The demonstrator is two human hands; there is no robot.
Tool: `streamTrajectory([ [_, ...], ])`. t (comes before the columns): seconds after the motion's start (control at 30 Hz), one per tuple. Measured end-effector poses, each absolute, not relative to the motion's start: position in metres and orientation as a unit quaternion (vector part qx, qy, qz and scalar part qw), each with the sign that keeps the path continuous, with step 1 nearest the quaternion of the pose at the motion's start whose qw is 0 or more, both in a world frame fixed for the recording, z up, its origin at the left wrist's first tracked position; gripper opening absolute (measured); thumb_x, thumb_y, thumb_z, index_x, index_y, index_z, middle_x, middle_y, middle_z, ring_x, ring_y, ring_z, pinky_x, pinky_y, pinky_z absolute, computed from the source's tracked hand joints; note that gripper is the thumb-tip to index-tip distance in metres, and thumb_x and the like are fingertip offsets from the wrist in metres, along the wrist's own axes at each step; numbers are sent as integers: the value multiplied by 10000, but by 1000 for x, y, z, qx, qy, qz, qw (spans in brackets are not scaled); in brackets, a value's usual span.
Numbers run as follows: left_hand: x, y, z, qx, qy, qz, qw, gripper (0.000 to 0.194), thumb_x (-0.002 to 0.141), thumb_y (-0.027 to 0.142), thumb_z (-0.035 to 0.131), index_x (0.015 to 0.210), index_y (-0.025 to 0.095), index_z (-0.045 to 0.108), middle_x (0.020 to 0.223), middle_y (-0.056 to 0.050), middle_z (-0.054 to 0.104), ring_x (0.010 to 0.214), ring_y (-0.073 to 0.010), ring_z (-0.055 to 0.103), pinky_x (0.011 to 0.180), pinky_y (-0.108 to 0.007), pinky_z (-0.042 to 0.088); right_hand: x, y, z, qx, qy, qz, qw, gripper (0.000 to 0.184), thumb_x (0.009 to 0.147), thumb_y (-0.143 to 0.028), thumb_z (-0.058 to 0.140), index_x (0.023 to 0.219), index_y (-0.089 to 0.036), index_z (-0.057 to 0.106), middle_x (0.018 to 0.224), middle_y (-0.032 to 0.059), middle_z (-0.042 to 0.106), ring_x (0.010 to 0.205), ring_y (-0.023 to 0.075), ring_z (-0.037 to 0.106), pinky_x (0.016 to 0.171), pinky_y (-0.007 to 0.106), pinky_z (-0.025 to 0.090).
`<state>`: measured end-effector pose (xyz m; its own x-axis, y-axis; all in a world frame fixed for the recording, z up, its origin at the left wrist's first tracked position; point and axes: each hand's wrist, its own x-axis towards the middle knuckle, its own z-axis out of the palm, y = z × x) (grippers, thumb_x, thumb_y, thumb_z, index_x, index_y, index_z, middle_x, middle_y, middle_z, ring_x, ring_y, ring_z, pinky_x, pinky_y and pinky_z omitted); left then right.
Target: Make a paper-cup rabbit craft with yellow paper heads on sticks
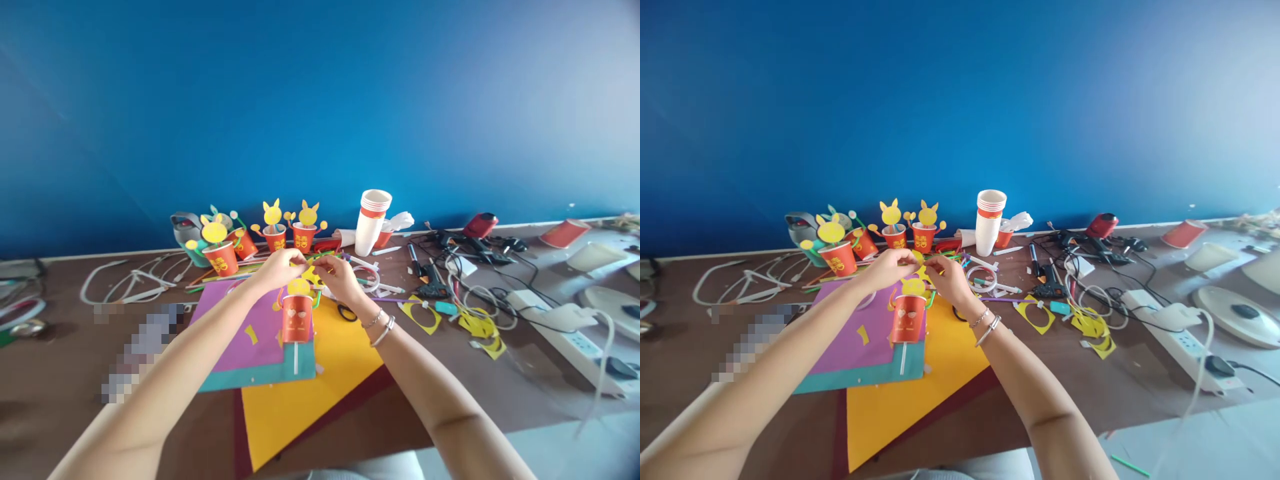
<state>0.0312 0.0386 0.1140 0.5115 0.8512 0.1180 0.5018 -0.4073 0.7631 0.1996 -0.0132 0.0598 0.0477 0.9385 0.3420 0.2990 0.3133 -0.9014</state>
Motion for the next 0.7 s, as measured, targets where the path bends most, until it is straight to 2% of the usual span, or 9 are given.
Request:
streamTrajectory([
  [0.1, 37, 49, 121, 802, 416, 264, 337, 252, 668, 425, 680, 673, 176, 640, 661, -20, 674, 621, -163, 591, 562, -248, 428, 206, -12, 65, -530, -636, 269, 492, 182, 766, -141, 539, 874, -161, 685, 786, 39, 718, 723, 155, 652, 647, 235, 476],
  [0.17, 43, 52, 122, 786, 415, 299, 346, 285, 626, 441, 723, 669, 172, 640, 663, -22, 673, 634, -161, 592, 580, -247, 434, 214, -11, 70, -580, -651, 227, 434, 201, 764, -104, 534, 859, -167, 700, 800, 43, 731, 741, 163, 659, 665, 232, 475],
  [0.27, 48, 48, 113, 709, 427, 388, 405, 340, 584, 446, 766, 731, 163, 650, 703, -23, 683, 658, -154, 607, 628, -246, 455, 226, -10, 77, -638, -656, 173, 363, 204, 791, -116, 535, 862, -177, 717, 851, 51, 747, 770, 177, 667, 683, 233, 475],
  [0.43, 47, 28, 78, 593, 465, 463, 466, 419, 535, 489, 782, 729, 150, 632, 655, -23, 666, 646, -167, 620, 616, -260, 478, 235, -12, 81, -648, -673, 154, 320, 209, 819, -148, 536, 911, -178, 722, 903, 54, 752, 799, 174, 676, 681, 215, 465],
  [0.57, 37, 22, 59, 577, 473, 502, 437, 370, 583, 485, 743, 720, 161, 627, 672, -21, 673, 660, -170, 635, 662, -273, 488, 234, -15, 80, -640, -702, 153, 272, 225, 809, -134, 520, 874, -174, 732, 906, 73, 754, 838, 197, 687, 708, 230, 466],
  [0.7, 24, 28, 57, 599, 467, 508, 405, 310, 619, 448, 720, 709, 166, 628, 679, -25, 687, 664, -169, 645, 679, -269, 484, 232, -18, 78, -634, -724, 153, 225, 254, 817, -134, 501, 916, -149, 734, 982, 111, 747, 923, 232, 688, 758, 259, 475],
])
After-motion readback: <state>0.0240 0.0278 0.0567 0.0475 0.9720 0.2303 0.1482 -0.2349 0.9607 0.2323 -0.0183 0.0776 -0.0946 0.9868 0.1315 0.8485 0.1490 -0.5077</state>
